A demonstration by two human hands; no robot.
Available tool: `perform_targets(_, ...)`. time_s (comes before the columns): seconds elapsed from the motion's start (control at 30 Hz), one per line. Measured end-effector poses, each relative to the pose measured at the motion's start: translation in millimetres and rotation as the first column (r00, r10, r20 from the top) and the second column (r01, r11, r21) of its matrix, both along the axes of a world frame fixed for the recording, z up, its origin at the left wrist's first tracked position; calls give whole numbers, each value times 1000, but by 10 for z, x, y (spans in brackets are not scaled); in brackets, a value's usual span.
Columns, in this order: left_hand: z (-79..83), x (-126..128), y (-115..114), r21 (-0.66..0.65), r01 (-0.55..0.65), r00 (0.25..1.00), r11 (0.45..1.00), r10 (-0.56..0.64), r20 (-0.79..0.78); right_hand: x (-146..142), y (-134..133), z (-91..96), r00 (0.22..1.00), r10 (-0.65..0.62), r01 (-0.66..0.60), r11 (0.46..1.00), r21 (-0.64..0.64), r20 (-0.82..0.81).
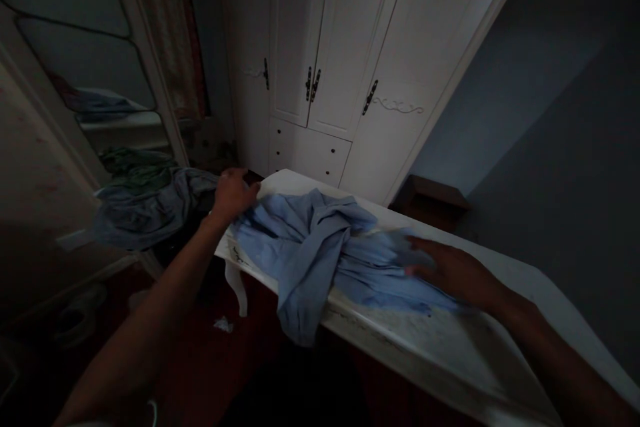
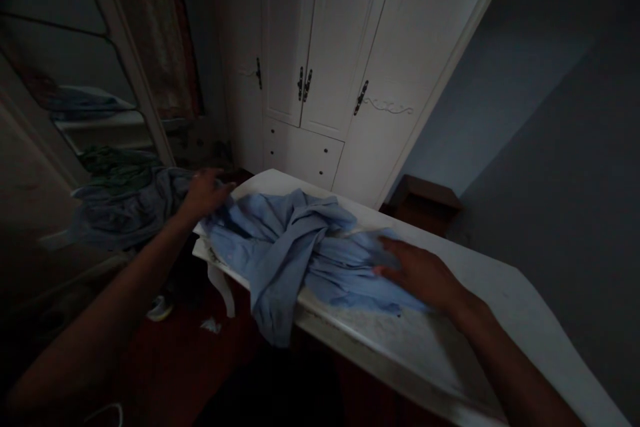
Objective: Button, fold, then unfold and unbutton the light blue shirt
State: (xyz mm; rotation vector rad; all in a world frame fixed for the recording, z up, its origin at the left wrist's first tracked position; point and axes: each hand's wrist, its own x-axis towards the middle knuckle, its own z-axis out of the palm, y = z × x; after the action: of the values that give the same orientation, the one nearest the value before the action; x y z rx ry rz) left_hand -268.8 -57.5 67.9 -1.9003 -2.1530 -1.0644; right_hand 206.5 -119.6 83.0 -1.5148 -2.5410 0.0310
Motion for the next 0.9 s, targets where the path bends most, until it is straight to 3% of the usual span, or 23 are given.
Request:
perform_targets(0.07, 0, 325, -149, 39, -9, 994, 999, 13, -112, -507, -39, 82, 995, 93, -88, 991, 104, -36)
perform_targets(0.13, -33, 655, -295, 26, 143, 981, 989, -138, -139, -1012, -63, 98, 948, 313, -317, 942, 108, 58)
perform_targets(0.2, -112, 896, -412, -122, 366, 925, 922, -375, -58, -1418, -46, 65, 853, 488, -505, 861, 58, 185)
perform_targets(0.27, -214, 989, -498, -266, 450, 885, 852, -466, 4, -1655, 26, 23, 817, 511, -530, 848, 1, 265)
perform_targets(0.4, -349, 823, -636, -391, 436, 885, 810, -466, 22, -1584, 284, 44, 822, 482, -493, 869, -43, 303)
perform_targets(0.53, -360, 706, -730, -412, 607, 734, 680, -678, -38, -1252, 477, 98, 857, 510, -509, 860, -34, 78)
perform_targets(0.57, -362, 728, -730, -406, 624, 709, 668, -702, -68, -1218, 485, 80, 848, 528, -527, 849, -34, 45)
perform_targets(0.7, -394, 864, -658, -389, 578, 732, 717, -667, -142, -1364, 360, -83, 809, 572, -571, 819, -53, 132)
perform_targets(0.77, -392, 839, -625, -363, 613, 723, 702, -683, -100, -1468, 291, -120, 794, 589, -584, 808, -80, 151)
perform_targets(0.83, -361, 700, -614, -294, 669, 708, 683, -705, -27, -1450, 304, -72, 808, 590, -588, 807, -58, 17)
perform_targets(0.9, -310, 470, -612, -196, 644, 753, 739, -658, -10, -1253, 435, 44, 835, 474, -484, 874, 38, -279)
